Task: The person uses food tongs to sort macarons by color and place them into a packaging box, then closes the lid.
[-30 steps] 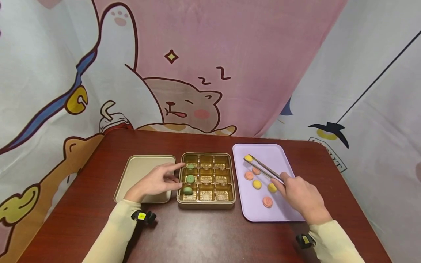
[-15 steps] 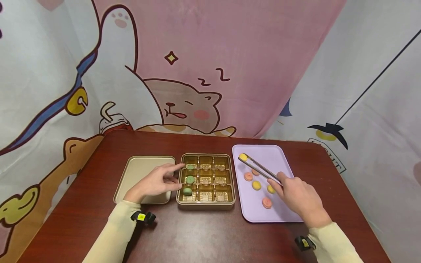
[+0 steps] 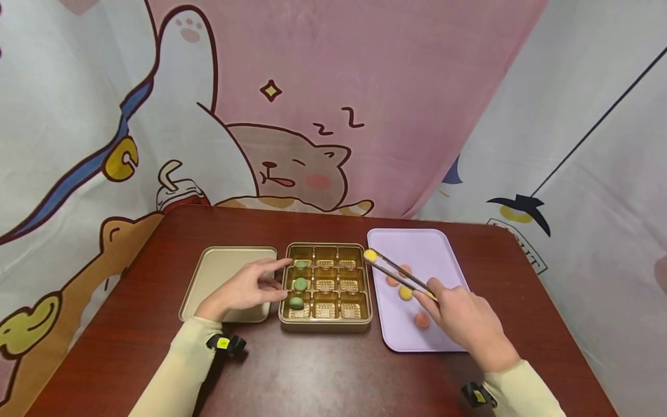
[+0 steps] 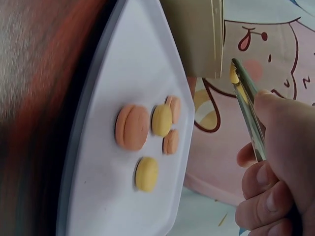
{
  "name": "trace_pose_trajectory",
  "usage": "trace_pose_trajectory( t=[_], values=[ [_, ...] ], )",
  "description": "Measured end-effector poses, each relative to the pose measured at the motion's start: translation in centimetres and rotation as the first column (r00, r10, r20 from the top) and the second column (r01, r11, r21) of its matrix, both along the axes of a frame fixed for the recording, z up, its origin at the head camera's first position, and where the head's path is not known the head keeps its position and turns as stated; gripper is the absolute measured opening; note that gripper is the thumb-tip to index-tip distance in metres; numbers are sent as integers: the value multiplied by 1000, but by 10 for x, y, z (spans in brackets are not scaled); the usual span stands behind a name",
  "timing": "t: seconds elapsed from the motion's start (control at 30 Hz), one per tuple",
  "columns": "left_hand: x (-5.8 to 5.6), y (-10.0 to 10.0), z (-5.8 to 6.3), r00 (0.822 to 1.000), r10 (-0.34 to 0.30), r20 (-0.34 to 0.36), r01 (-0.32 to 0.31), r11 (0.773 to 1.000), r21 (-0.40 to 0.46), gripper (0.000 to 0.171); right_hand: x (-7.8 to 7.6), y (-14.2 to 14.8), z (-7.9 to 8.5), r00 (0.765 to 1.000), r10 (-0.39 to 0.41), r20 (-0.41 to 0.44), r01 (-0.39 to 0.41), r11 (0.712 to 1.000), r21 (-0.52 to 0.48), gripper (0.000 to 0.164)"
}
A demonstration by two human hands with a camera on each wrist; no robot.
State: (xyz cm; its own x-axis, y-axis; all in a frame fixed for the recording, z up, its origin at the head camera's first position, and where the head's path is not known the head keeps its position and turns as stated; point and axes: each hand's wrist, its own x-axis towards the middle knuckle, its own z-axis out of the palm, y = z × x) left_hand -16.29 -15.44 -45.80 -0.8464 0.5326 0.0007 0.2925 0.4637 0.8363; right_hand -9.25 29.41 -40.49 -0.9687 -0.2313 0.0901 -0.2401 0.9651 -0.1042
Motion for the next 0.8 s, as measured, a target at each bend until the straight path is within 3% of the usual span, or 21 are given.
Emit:
trace_pose_trajectory(
  t=[0.23, 0.47, 0.8],
  values=[
    [0, 0, 1, 1000, 0, 4, 0, 1000, 6, 80, 8, -14, 2, 997, 55, -49, -56, 998, -15, 34],
    [1, 0, 2, 1000, -4, 6, 4, 1000, 5, 80, 16, -25, -3, 980, 133, -145, -139, 990, -28, 35],
    [2, 0, 1, 1000, 3, 7, -3, 1000, 8, 80, 28, -40, 0, 964, 220, -150, -222, 975, 4, 33]
  ],
)
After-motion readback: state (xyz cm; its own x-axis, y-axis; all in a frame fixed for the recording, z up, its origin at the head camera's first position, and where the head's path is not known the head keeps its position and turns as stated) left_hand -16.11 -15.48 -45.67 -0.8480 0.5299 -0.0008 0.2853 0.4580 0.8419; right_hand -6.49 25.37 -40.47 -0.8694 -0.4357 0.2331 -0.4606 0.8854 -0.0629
